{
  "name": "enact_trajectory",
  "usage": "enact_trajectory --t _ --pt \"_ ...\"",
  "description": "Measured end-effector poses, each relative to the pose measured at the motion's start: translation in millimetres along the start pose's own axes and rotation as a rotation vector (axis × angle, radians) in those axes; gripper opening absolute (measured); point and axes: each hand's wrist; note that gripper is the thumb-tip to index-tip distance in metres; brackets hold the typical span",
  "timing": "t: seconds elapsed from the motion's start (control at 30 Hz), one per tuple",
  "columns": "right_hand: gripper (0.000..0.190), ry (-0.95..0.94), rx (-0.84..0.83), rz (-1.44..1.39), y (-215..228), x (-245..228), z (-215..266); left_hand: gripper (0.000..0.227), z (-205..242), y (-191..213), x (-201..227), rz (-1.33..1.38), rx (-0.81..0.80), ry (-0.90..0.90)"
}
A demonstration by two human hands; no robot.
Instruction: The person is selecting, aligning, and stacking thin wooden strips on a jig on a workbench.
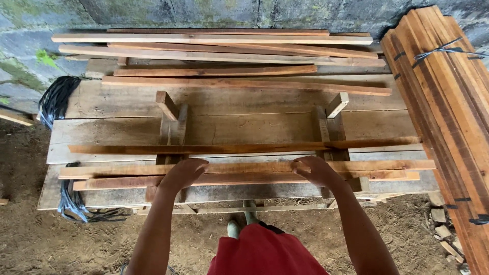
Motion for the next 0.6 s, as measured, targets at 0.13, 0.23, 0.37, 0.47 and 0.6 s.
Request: enact_trajectory --t 0.13,0.23,0.37,0.47,0.6 --pt "0.055 -0.050 -0.068 0.067 6.4 7.9 0.0 0.048 -9.0 -6.2 -16.2 -0.050 -0.022 0.077" --pt "0.061 -0.059 -0.109 0.121 19.2 -6.0 3.9 0.044 -19.0 -14.9 -32.0 -0.137 -0.047 0.096" --pt "0.052 -0.029 -0.079 0.098 24.1 -2.3 2.6 0.042 -22.5 -17.4 -33.8 -0.259 -0.058 0.089" --pt "0.051 -0.027 -0.068 0.190 11.8 10.2 -7.2 0.041 -27.6 -16.5 -43.8 -0.249 -0.041 0.075" --pt "0.050 -0.041 -0.022 0.316 -3.3 22.1 -20.2 0.041 -49.9 -37.5 -80.8 -0.389 0.155 -0.086"
Point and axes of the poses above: each hand's wrist, its own z-axis away from the middle knuckle, its own y-axis out of the back of the hand, x = y × z, and after that the axes turned 13 degrees about z, right-handed
